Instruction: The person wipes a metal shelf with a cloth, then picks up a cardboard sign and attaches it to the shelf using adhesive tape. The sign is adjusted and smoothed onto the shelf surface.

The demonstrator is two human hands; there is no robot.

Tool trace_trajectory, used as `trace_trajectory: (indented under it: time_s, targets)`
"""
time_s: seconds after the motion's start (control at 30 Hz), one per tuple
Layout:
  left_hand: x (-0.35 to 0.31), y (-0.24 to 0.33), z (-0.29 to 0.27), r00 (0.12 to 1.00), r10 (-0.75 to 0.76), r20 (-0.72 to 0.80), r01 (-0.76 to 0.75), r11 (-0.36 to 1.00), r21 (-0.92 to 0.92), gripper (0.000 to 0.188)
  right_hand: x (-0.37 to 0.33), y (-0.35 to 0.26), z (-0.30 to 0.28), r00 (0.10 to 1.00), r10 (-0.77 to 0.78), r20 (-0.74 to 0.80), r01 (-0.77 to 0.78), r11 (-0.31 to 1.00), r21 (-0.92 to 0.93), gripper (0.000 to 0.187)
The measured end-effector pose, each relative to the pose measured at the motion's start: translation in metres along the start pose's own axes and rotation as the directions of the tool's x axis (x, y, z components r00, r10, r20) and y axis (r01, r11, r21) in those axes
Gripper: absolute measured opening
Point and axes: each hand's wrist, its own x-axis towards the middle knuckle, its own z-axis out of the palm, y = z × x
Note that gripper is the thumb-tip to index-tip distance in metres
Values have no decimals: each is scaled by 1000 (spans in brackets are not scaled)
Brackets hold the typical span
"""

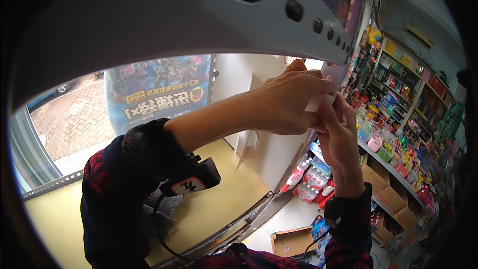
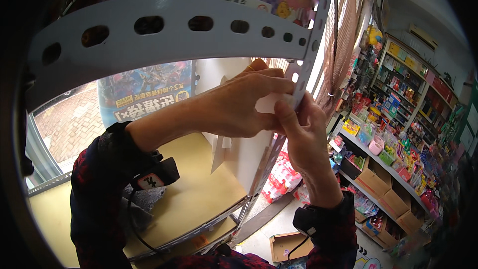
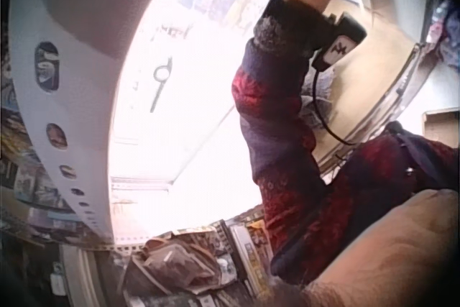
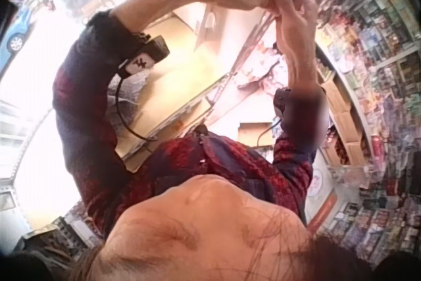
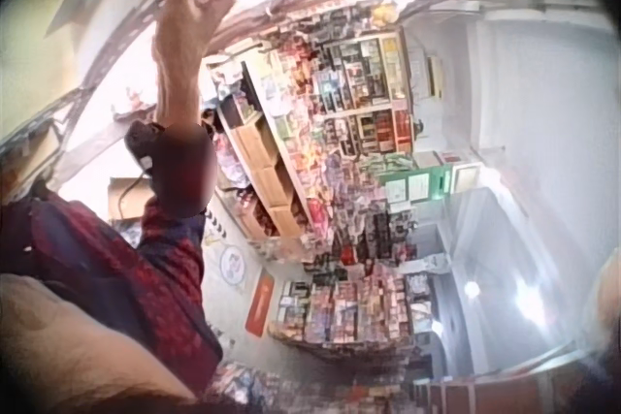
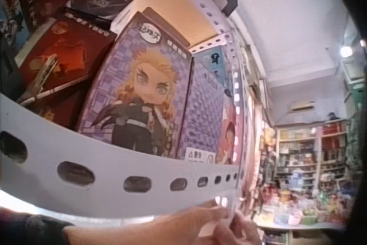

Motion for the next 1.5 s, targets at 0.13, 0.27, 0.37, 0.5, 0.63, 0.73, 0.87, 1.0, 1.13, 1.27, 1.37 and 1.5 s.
trace_trajectory:
  time_s: [0.13,0.27,0.37,0.5,0.63,0.73,0.87,1.0,1.13,1.27,1.37,1.5]
  targets:
    - [3,-2,-3,999,4,34,-5,1000,17,37,-1,-1,3,999,12,-52,-18,994,-105,31]
    - [3,-2,-4,1000,11,14,-12,1000,16,39,-1,2,6,998,-11,-60,5,994,-109,29]
    - [3,-1,-4,1000,17,19,-18,1000,19,40,-1,6,8,993,-43,-107,25,986,-163,27]
    - [4,-1,-5,999,-3,40,2,1000,29,40,0,9,7,992,-97,-75,63,929,-364,30]
    - [5,-2,-4,1000,-21,22,20,999,34,41,0,9,11,975,-168,-144,76,866,-494,28]
    - [5,-4,-5,999,24,32,-25,999,25,41,1,8,16,957,-242,-160,119,830,-546,27]
    - [4,-4,-2,1000,4,-4,-4,999,37,41,0,6,15,957,-255,-136,116,771,-626,27]
    - [2,-2,0,997,-34,-69,37,998,53,41,2,12,16,942,-296,-160,157,808,-568,27]
    - [-1,-4,2,984,-26,-175,21,999,-29,46,5,17,17,933,-317,-173,156,786,-598,27]
    - [-14,-9,15,890,210,-404,-115,962,246,55,4,15,15,934,-317,-163,148,762,-630,27]
    - [-43,-10,27,951,153,-270,-76,958,277,54,-1,15,10,952,-282,-122,145,764,-629,27]
    - [-78,0,52,991,-123,53,104,956,274,53,-21,27,2,992,-123,-26,96,871,-482,38]
